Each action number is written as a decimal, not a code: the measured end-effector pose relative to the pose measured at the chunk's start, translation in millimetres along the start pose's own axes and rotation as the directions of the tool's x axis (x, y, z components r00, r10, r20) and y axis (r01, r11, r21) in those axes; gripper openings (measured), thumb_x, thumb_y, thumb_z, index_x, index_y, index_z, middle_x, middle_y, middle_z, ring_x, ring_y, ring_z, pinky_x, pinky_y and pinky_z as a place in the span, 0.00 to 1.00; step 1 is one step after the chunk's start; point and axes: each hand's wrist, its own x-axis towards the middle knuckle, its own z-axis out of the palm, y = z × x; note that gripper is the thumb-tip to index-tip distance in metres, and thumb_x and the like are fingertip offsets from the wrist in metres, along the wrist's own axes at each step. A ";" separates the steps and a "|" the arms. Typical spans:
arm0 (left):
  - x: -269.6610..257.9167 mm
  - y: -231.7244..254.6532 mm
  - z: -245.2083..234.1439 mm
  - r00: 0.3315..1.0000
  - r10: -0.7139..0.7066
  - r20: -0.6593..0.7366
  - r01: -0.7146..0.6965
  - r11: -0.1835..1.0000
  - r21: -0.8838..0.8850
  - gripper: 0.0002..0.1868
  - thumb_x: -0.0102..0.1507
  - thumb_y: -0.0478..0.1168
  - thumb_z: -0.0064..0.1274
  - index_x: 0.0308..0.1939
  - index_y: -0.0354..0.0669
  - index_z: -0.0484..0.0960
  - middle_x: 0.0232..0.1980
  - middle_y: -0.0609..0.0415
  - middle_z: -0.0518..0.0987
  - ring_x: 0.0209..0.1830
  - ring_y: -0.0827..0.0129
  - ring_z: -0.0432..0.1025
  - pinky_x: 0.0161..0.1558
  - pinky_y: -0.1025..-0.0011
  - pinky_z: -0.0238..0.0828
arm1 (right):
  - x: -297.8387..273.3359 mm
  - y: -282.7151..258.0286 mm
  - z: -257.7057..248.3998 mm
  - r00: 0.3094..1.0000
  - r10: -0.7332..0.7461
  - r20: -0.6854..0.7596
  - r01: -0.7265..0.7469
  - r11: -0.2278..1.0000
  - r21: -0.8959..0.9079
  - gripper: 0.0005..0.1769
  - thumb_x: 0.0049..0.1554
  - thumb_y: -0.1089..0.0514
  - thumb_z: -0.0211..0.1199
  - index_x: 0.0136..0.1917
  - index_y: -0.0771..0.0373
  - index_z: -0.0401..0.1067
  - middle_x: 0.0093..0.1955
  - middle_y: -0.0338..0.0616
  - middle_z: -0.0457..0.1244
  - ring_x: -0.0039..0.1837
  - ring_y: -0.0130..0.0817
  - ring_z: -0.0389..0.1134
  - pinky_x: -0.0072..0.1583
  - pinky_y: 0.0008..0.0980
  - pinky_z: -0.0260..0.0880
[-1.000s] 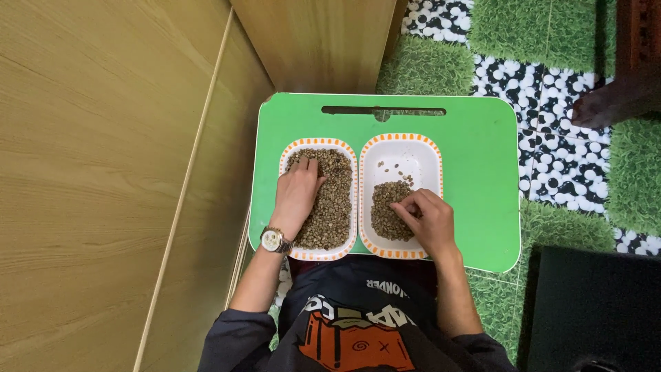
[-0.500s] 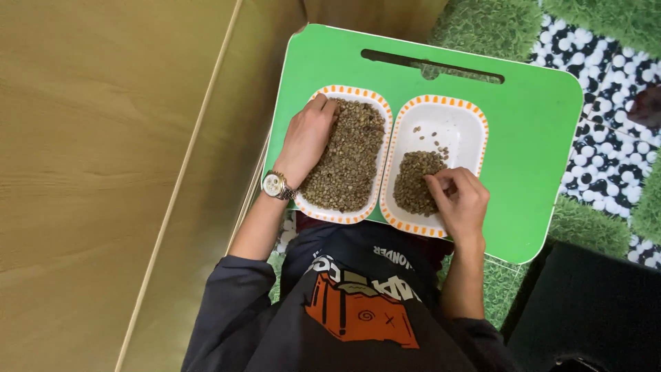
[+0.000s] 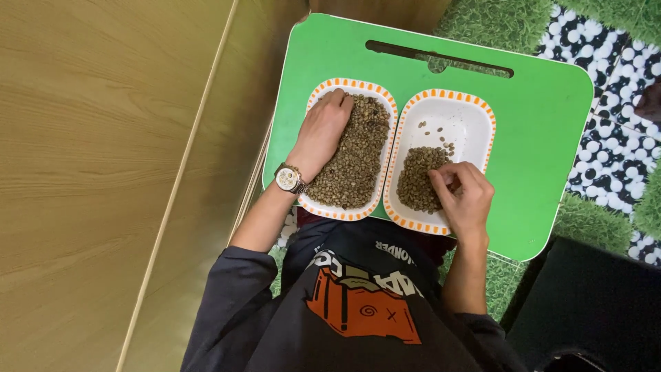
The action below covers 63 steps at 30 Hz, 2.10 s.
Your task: Manually sorting coffee beans by picking them from one tray and placing them into another.
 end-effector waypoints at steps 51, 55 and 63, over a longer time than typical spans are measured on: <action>-33.3 124.8 21.1 0.972 0.142 -0.190 -0.208 0.894 -0.396 0.05 0.70 0.29 0.46 0.48 0.37 0.76 0.38 0.55 0.70 0.45 0.59 0.75 0.44 0.70 0.76 | 8.2 -27.3 10.4 0.990 0.124 0.067 -0.133 0.981 0.141 0.05 0.60 0.60 0.67 0.50 0.57 0.82 0.34 0.43 0.68 0.38 0.38 0.70 0.44 0.35 0.72; -29.2 126.9 16.7 0.979 0.147 -0.142 -0.190 0.908 -0.373 0.03 0.70 0.31 0.47 0.46 0.36 0.76 0.37 0.56 0.70 0.45 0.59 0.75 0.42 0.70 0.76 | 2.0 -11.5 6.3 0.985 0.167 0.045 -0.172 0.973 0.156 0.04 0.58 0.60 0.69 0.49 0.56 0.82 0.36 0.43 0.70 0.39 0.38 0.72 0.45 0.35 0.73; -21.6 135.9 6.3 0.981 0.175 -0.079 -0.191 0.923 -0.335 0.05 0.72 0.29 0.43 0.47 0.34 0.76 0.37 0.52 0.70 0.41 0.60 0.74 0.35 0.70 0.75 | 4.4 -9.4 -4.6 0.986 0.165 0.008 -0.164 0.976 0.143 0.04 0.56 0.62 0.72 0.47 0.56 0.82 0.33 0.42 0.68 0.37 0.37 0.70 0.43 0.33 0.71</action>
